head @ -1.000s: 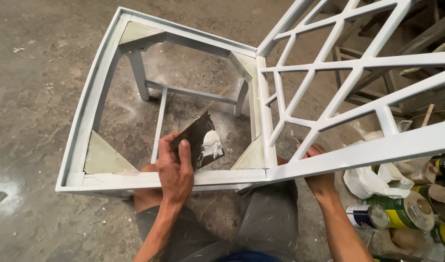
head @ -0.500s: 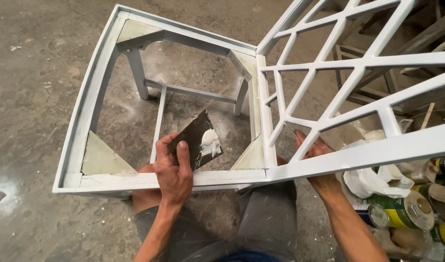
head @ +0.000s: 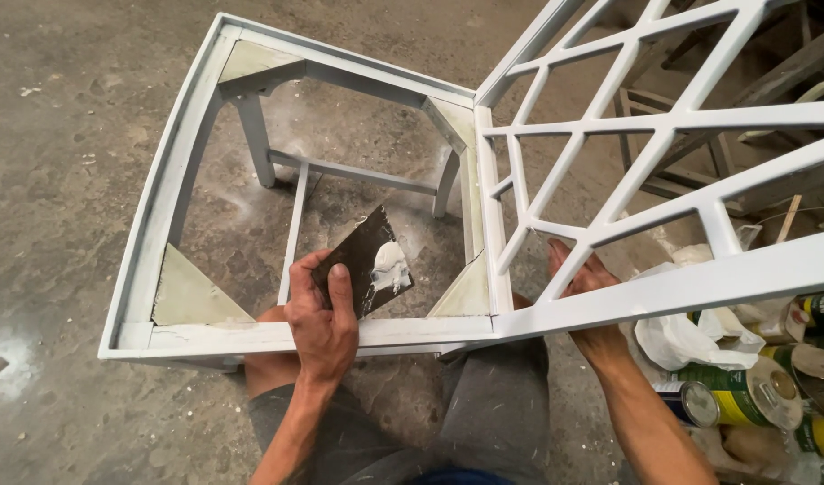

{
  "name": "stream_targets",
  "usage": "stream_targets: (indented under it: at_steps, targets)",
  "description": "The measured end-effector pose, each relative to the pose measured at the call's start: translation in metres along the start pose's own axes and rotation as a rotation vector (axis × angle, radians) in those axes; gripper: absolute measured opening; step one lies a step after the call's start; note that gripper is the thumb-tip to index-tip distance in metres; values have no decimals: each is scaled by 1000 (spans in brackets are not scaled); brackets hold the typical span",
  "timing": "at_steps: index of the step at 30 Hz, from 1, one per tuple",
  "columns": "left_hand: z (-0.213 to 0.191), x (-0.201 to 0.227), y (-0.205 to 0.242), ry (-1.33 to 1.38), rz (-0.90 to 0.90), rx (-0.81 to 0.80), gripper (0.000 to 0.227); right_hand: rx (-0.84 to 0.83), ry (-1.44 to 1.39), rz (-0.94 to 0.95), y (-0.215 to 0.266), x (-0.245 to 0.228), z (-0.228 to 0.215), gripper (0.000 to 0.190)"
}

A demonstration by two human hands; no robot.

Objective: The person applies a white filler substance to the joints and seams of a white metal chair frame using a putty knife. The person works on the backrest and seat frame, smoothing the filler into the crevices.

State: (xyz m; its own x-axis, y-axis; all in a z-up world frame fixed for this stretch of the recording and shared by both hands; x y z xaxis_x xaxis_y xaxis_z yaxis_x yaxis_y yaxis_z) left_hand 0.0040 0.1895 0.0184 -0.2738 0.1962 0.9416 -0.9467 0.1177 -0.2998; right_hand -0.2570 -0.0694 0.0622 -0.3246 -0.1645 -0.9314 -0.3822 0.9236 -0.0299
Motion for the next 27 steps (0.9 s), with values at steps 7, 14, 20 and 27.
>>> stream_targets:
  at_steps: [7,14,20,27]
  targets:
    - [-1,3,0,-7,10,16,23,410,712,-946,1,13,6,24]
    - [-2,5,-1,-7,24,24,23,382,657,-861,1,-7,9,24]
    - [-2,9,-2,-8,43,25,24,319,525,-645,7,-19,9,27]
    - [-3,6,-1,-5,45,36,23,241,391,-430,14,-35,23,30]
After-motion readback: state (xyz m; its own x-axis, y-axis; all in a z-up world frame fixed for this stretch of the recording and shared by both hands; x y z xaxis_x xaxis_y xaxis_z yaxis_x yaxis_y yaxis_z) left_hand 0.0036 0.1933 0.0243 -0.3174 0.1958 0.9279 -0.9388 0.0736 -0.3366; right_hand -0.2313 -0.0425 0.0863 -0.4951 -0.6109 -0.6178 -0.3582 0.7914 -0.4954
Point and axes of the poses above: each hand's wrist, its own y-axis away from the middle knuckle, its own z-axis out of the palm, x = y × z, the point moved 6 cm from there along -y, towards the middle knuckle, and after that the axes turned 13 degrees about x, right-handed, at the moved point
